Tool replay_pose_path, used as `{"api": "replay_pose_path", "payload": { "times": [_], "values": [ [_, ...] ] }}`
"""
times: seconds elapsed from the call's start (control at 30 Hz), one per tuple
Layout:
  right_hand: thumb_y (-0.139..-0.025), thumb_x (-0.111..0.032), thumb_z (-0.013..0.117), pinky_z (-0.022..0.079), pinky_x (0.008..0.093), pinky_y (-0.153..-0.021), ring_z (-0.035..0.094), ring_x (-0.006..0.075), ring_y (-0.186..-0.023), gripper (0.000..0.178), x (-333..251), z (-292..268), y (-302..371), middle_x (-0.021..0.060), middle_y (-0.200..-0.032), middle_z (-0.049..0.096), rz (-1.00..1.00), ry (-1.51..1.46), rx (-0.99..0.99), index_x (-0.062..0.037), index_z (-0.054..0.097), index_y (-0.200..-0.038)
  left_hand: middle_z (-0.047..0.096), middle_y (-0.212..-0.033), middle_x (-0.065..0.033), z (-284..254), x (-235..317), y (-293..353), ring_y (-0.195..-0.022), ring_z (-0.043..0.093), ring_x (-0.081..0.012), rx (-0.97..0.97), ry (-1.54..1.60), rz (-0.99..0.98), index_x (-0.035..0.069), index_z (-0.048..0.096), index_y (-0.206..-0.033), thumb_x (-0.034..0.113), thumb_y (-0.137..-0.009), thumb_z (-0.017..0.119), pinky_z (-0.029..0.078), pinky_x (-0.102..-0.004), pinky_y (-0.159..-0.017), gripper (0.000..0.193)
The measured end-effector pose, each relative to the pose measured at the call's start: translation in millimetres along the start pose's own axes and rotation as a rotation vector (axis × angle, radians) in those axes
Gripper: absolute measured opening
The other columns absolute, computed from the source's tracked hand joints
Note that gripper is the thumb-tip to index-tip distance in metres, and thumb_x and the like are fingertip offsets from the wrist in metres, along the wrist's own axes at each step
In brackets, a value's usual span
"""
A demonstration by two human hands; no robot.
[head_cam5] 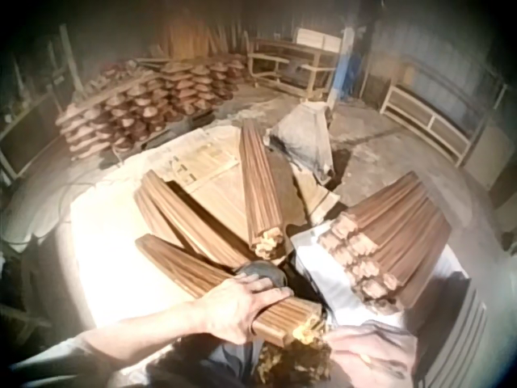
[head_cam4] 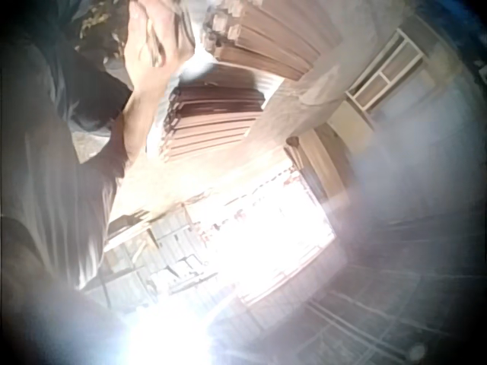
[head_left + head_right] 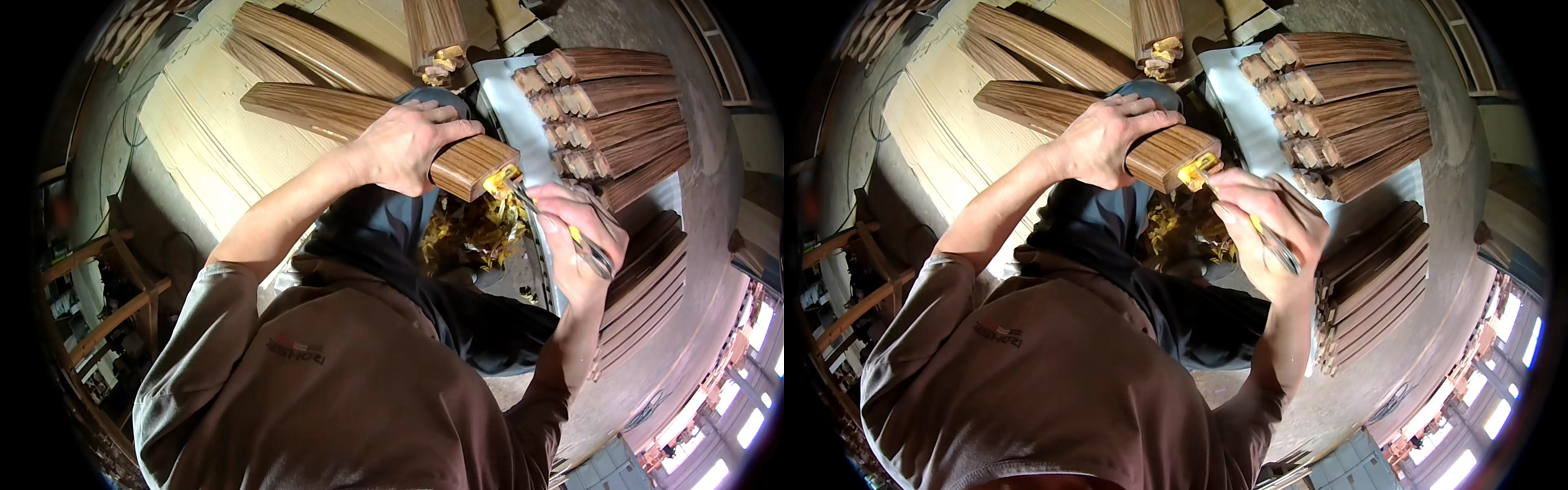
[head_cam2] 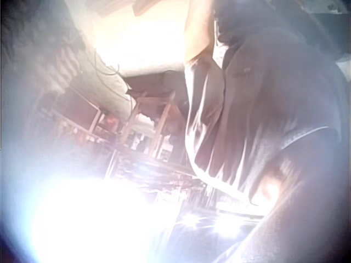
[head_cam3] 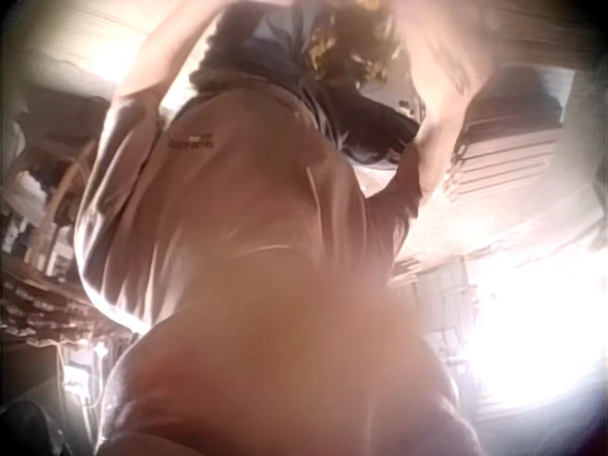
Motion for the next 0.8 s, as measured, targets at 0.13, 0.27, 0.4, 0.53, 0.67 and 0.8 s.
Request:
{"api": "replay_pose_path", "payload": {
  "times": [0.13,0.27,0.4,0.53,0.67,0.8],
  "values": [
    [-0.101,-0.018,0.057,0.040,0.0313,-0.056,0.056,0.0215,-0.063,0.033,6.9,-36.0,33.7,0.0072,-0.066,0.056,0.285,0.004,0.023,-0.0001,0.058,-0.073,0.062,-0.123,-0.0168,0.7,-4.7,1.6,-0.115,0.062,-0.0369,0.055,-0.011,0.018,0.011,0.054,-0.142,0.014,-0.055,0.087,0.054,-0.0440,-0.098,0.093],
    [-0.073,0.004,0.078,0.055,0.0371,-0.080,0.068,0.0285,-0.099,0.026,12.4,-22.4,34.9,0.0119,-0.095,0.071,0.039,0.308,-0.012,-0.0028,0.072,-0.097,0.062,-0.123,-0.0150,0.1,-6.4,-2.4,-0.117,0.061,-0.0357,0.058,-0.026,0.042,0.012,0.054,-0.142,0.017,-0.060,0.084,0.052,-0.0439,-0.099,0.088],
    [-0.070,-0.002,0.082,0.056,0.0347,-0.073,0.067,0.0253,-0.090,0.047,34.4,7.2,40.2,0.0060,-0.092,0.069,-0.096,0.456,-0.010,-0.0100,0.075,-0.115,0.062,-0.124,-0.0157,-2.7,-3.3,-2.0,-0.118,0.060,-0.0359,0.014,-0.027,0.019,0.011,0.053,-0.142,0.014,-0.057,0.084,0.052,-0.0439,-0.099,0.091],
    [-0.072,-0.010,0.082,0.057,0.0332,-0.070,0.066,0.0212,-0.084,0.046,34.3,20.9,29.4,0.0023,-0.111,0.072,-0.137,0.603,-0.083,-0.0156,0.076,-0.117,0.062,-0.123,-0.0152,-1.7,-2.9,1.4,-0.117,0.061,-0.0356,0.054,-0.028,0.029,0.011,0.054,-0.143,0.013,-0.057,0.083,0.052,-0.0440,-0.099,0.090],
    [-0.074,-0.013,0.080,0.057,0.0312,-0.066,0.065,0.0175,-0.080,0.044,40.8,29.5,27.7,-0.0004,-0.127,0.069,-0.229,0.559,-0.118,-0.0126,0.074,-0.117,0.061,-0.125,-0.0188,0.2,-2.8,3.6,-0.116,0.060,-0.0407,0.076,-0.010,0.019,0.012,0.053,-0.143,0.011,-0.052,0.085,0.051,-0.0469,-0.102,0.096],
    [-0.076,-0.011,0.078,0.057,0.0320,-0.069,0.065,0.0175,-0.084,0.038,36.8,29.7,20.3,0.0018,-0.123,0.069,-0.326,0.565,-0.216,-0.0068,0.073,-0.114,0.061,-0.126,-0.0175,-2.1,-2.4,3.2,-0.116,0.061,-0.0398,0.047,0.001,0.008,0.011,0.054,-0.142,0.010,-0.052,0.085,0.051,-0.0465,-0.101,0.096]
  ]
}}
Point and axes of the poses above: each hand's wrist, its own y-axis away from the middle knuckle, its own z-axis out of the palm, x = y × z, the point moved 6 cm from there along -y, towards the middle knuckle
